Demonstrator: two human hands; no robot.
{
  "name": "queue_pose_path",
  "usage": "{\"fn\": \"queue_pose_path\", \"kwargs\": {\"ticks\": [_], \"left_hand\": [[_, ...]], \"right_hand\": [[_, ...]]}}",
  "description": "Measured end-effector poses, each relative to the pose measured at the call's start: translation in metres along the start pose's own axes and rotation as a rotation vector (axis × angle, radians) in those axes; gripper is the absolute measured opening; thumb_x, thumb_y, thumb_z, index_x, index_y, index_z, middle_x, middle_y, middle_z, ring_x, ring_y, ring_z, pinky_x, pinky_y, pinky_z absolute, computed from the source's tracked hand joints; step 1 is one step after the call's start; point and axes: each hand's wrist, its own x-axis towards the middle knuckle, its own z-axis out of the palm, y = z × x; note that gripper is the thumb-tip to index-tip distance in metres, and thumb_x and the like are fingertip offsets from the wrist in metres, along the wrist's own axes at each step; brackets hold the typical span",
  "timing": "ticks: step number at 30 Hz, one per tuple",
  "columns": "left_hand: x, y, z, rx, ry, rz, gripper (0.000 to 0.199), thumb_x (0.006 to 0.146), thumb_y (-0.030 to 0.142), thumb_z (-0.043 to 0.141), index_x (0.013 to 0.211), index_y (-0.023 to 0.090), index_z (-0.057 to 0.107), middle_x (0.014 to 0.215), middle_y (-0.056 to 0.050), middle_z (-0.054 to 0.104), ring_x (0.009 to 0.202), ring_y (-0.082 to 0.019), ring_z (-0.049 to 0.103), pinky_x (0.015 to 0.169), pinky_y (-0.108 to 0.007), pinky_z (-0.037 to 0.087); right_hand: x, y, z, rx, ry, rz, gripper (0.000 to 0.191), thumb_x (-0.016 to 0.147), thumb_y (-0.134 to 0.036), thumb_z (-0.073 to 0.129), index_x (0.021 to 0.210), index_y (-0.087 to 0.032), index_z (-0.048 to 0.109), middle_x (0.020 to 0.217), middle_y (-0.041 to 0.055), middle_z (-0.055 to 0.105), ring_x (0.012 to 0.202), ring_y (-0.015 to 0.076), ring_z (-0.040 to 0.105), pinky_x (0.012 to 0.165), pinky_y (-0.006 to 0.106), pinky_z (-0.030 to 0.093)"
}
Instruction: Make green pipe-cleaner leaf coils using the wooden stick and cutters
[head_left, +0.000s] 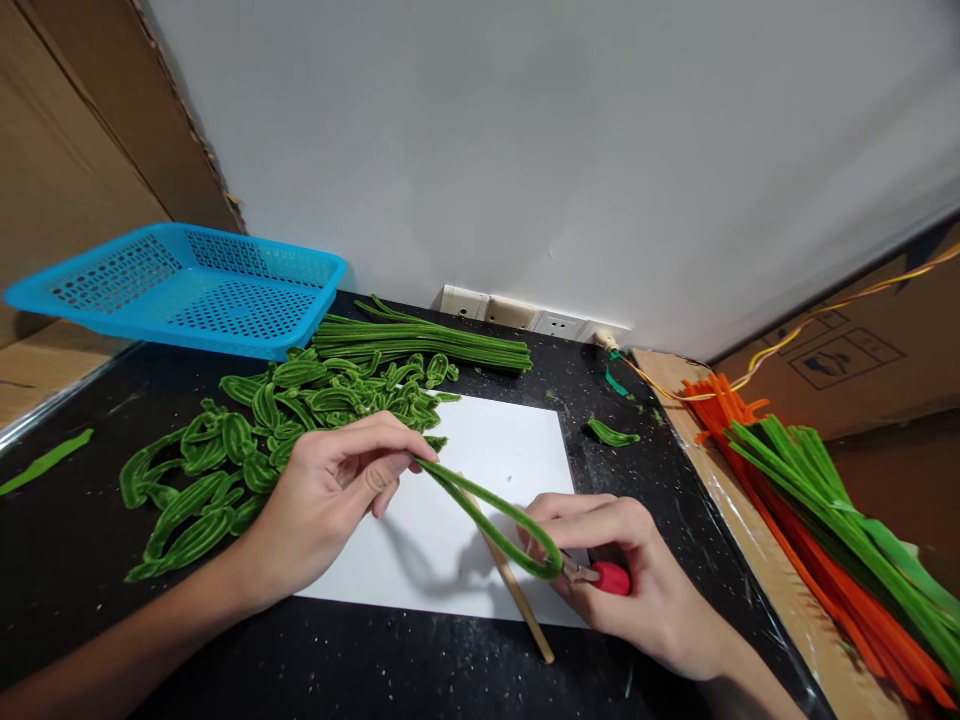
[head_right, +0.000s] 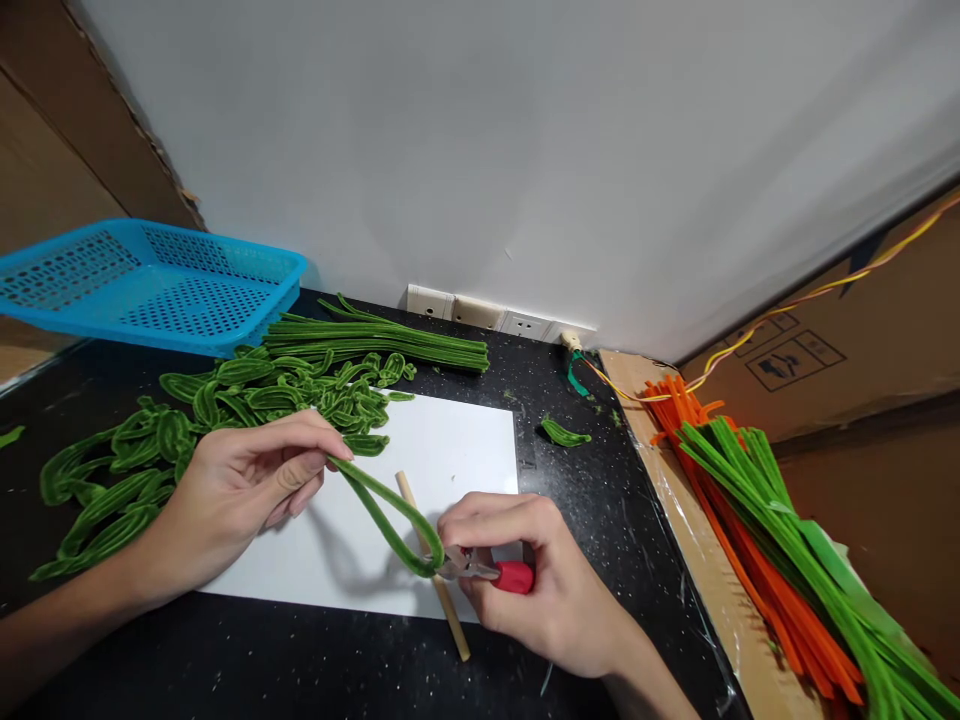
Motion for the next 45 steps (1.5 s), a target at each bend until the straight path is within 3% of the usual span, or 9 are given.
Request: {"fn": "queue_pose_path", "kwargs": {"ticks": [9,19,40,45], "left_hand": [[0.0018,0.0013,-0.0002,0.012,0.007,0.003,0.017,0.1,0.025,0.064,0.095,0.019,0.08,0.081,-0.003,0.062,0.05,-0.006,0.049,0.041,-0.019,0.034],[0.001,-0.0008,0.0012,-0.007,0.0,-0.021,0.016,0.1,0.023,0.063,0.096,0.02,0.079,0.079,-0.001,0.059,0.05,-0.006,0.05,0.041,-0.019,0.034],[0.0021,0.0008,0.0006,0.001,0.013,-0.025,0.014,0.099,0.026,0.066,0.096,0.019,0.078,0.075,0.0,0.058,0.048,-0.007,0.049,0.041,-0.02,0.035],[0.0004,-0.0012,0.0004,0.016,0.008,-0.023,0.016,0.099,0.026,0.065,0.096,0.019,0.079,0.075,-0.001,0.058,0.049,-0.007,0.049,0.041,-0.02,0.035]], "right_hand": [[-0.0018,-0.0004,0.0005,-0.085,0.016,-0.022,0.016,0.082,-0.014,0.065,0.089,-0.017,0.079,0.086,0.0078,0.069,0.073,0.0185,0.057,0.062,0.03,0.042],[-0.0023,0.0024,0.0027,-0.094,0.05,-0.022,0.027,0.074,-0.002,0.058,0.087,-0.019,0.074,0.094,0.0065,0.068,0.081,0.0189,0.06,0.068,0.031,0.042],[0.0005,-0.0024,0.0049,-0.206,0.058,-0.046,0.028,0.07,-0.001,0.053,0.079,-0.019,0.072,0.092,0.0044,0.064,0.075,0.0155,0.057,0.064,0.028,0.043],[0.0009,-0.0021,0.005,-0.241,0.071,-0.058,0.031,0.07,0.0,0.054,0.082,-0.02,0.074,0.092,0.0054,0.064,0.083,0.0196,0.06,0.069,0.031,0.046]]}}
